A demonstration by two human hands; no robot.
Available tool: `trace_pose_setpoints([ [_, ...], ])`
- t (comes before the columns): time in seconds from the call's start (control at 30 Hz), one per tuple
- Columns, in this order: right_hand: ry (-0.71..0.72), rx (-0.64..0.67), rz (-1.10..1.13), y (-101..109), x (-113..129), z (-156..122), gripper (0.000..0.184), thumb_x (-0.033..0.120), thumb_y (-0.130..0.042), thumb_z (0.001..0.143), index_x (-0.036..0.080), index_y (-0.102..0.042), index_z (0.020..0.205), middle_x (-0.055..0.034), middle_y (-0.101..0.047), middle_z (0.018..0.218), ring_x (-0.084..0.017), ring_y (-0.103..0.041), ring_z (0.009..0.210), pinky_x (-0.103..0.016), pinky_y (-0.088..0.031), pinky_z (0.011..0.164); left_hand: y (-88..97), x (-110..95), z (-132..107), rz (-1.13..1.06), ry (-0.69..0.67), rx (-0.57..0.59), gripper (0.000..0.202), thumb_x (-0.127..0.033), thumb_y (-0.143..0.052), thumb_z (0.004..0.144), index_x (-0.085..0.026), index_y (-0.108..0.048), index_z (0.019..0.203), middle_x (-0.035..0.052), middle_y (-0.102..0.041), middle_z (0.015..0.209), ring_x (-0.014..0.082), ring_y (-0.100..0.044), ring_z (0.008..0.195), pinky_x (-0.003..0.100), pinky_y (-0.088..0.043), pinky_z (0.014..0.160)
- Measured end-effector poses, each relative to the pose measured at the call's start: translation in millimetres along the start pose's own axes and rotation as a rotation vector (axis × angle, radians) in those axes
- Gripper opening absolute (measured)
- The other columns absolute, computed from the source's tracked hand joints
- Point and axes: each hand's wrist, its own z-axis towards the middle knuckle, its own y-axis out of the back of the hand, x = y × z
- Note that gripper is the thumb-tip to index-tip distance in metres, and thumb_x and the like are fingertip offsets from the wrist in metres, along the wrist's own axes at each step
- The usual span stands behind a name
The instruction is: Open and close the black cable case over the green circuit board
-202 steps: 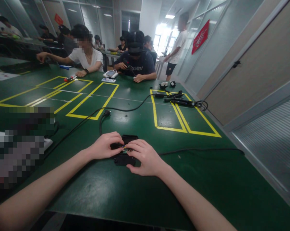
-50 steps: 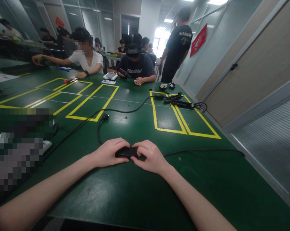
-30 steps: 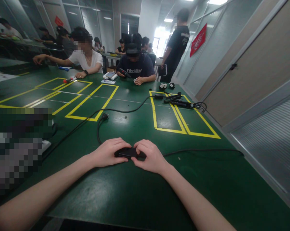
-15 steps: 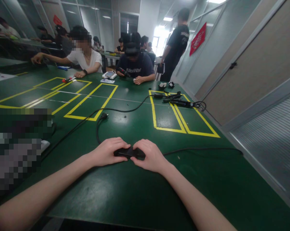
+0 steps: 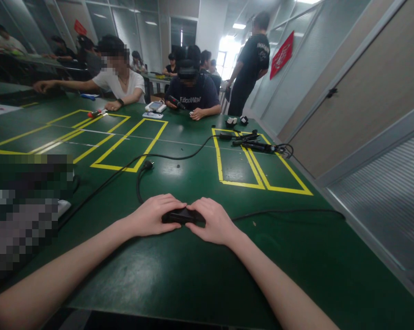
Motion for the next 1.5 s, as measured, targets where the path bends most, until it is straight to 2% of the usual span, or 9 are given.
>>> trace_pose_setpoints([
  [0.2, -0.070, 0.070, -0.003, 3.8, 4.2, 2.0, 0.021, 0.027, -0.060, 0.094, 0.019, -0.060, 0.114, -0.0091, -0.071, 0.097, -0.023, -0.067, 0.085, -0.037, -0.054, 0.077, -1.1, -1.0, 1.4, 0.117, -0.001, 0.002, 0.034, -0.029, -0.068, 0.092, -0.018, -0.067, 0.124, 0.0091, -0.075, 0.117, 0.0267, -0.065, 0.109, 0.042, -0.048, 0.098],
  [0.37, -0.045, 0.101, -0.031, 1.7, 3.0, 1.6, 0.030, 0.033, -0.072, 0.089, 0.019, -0.060, 0.113, -0.0099, -0.072, 0.102, -0.025, -0.069, 0.089, -0.037, -0.054, 0.079, -0.5, -1.2, -0.2, 0.104, -0.013, 0.011, 0.031, -0.035, -0.065, 0.096, -0.018, -0.068, 0.122, 0.0088, -0.076, 0.114, 0.0260, -0.065, 0.105, 0.041, -0.047, 0.097],
  [0.53, 0.025, 0.107, -0.121, 1.1, 0.8, 0.5, 0.017, 0.031, -0.060, 0.100, 0.019, -0.063, 0.111, -0.0094, -0.075, 0.096, -0.024, -0.069, 0.082, -0.036, -0.053, 0.074, 1.8, -4.2, -0.1, 0.079, 0.009, -0.004, 0.031, -0.040, -0.063, 0.096, -0.018, -0.071, 0.116, 0.0088, -0.075, 0.104, 0.0255, -0.066, 0.101, 0.040, -0.049, 0.094],
  [0.67, 0.036, 0.086, -0.128, 3.2, 1.6, 0.5, 0.017, 0.033, -0.059, 0.101, 0.019, -0.064, 0.109, -0.0081, -0.075, 0.093, -0.022, -0.069, 0.079, -0.034, -0.052, 0.072, 2.3, -5.6, 0.0, 0.054, -0.011, -0.023, 0.034, -0.039, -0.059, 0.099, -0.017, -0.066, 0.125, 0.0087, -0.074, 0.105, 0.0231, -0.069, 0.096, 0.036, -0.051, 0.089],
  [0.87, 0.074, -0.002, -0.085, 0.2, 2.7, 2.0, 0.017, 0.035, -0.062, 0.099, 0.020, -0.064, 0.107, -0.0089, -0.073, 0.096, -0.023, -0.068, 0.083, -0.034, -0.053, 0.072, 1.2, -5.9, -0.2, 0.051, -0.027, 0.024, 0.026, -0.038, -0.059, 0.100, -0.016, -0.068, 0.113, 0.0077, -0.074, 0.098, 0.0234, -0.070, 0.090, 0.035, -0.052, 0.083],
  [1.03, 0.087, -0.020, -0.126, -2.4, 2.8, 1.3, 0.019, 0.036, -0.059, 0.101, 0.019, -0.064, 0.108, -0.0082, -0.069, 0.088, -0.023, -0.064, 0.079, -0.034, -0.052, 0.069, 0.4, -5.8, -0.6, 0.034, -0.031, -0.016, 0.035, -0.037, -0.055, 0.101, -0.018, -0.064, 0.128, 0.0102, -0.075, 0.110, 0.0236, -0.070, 0.099, 0.036, -0.053, 0.089],
  [1.2, 0.073, -0.001, -0.079, -1.7, 2.2, 2.2, 0.017, 0.033, -0.063, 0.098, 0.020, -0.063, 0.110, -0.0084, -0.071, 0.095, -0.023, -0.066, 0.084, -0.034, -0.053, 0.073, 1.1, -4.3, 0.4, 0.036, -0.034, 0.005, 0.028, -0.040, -0.057, 0.101, -0.018, -0.068, 0.116, 0.0079, -0.076, 0.098, 0.0219, -0.071, 0.089, 0.034, -0.053, 0.085],
  [1.37, 0.076, 0.000, -0.054, -0.9, 3.5, 3.9, 0.016, 0.033, -0.061, 0.100, 0.019, -0.063, 0.109, -0.0087, -0.072, 0.095, -0.023, -0.066, 0.083, -0.035, -0.054, 0.073, 1.6, -3.8, 0.5, 0.047, -0.034, -0.010, 0.032, -0.040, -0.060, 0.099, -0.018, -0.068, 0.121, 0.0083, -0.076, 0.101, 0.0229, -0.071, 0.093, 0.034, -0.052, 0.084],
  [1.5, 0.079, -0.010, -0.053, -1.7, 3.4, 3.5, 0.017, 0.033, -0.065, 0.097, 0.020, -0.064, 0.108, -0.0086, -0.073, 0.095, -0.023, -0.067, 0.084, -0.036, -0.055, 0.074, 2.9, -4.6, 0.9, 0.051, -0.042, -0.003, 0.031, -0.043, -0.056, 0.101, -0.019, -0.072, 0.112, 0.0079, -0.076, 0.097, 0.0216, -0.070, 0.089, 0.034, -0.052, 0.085],
])
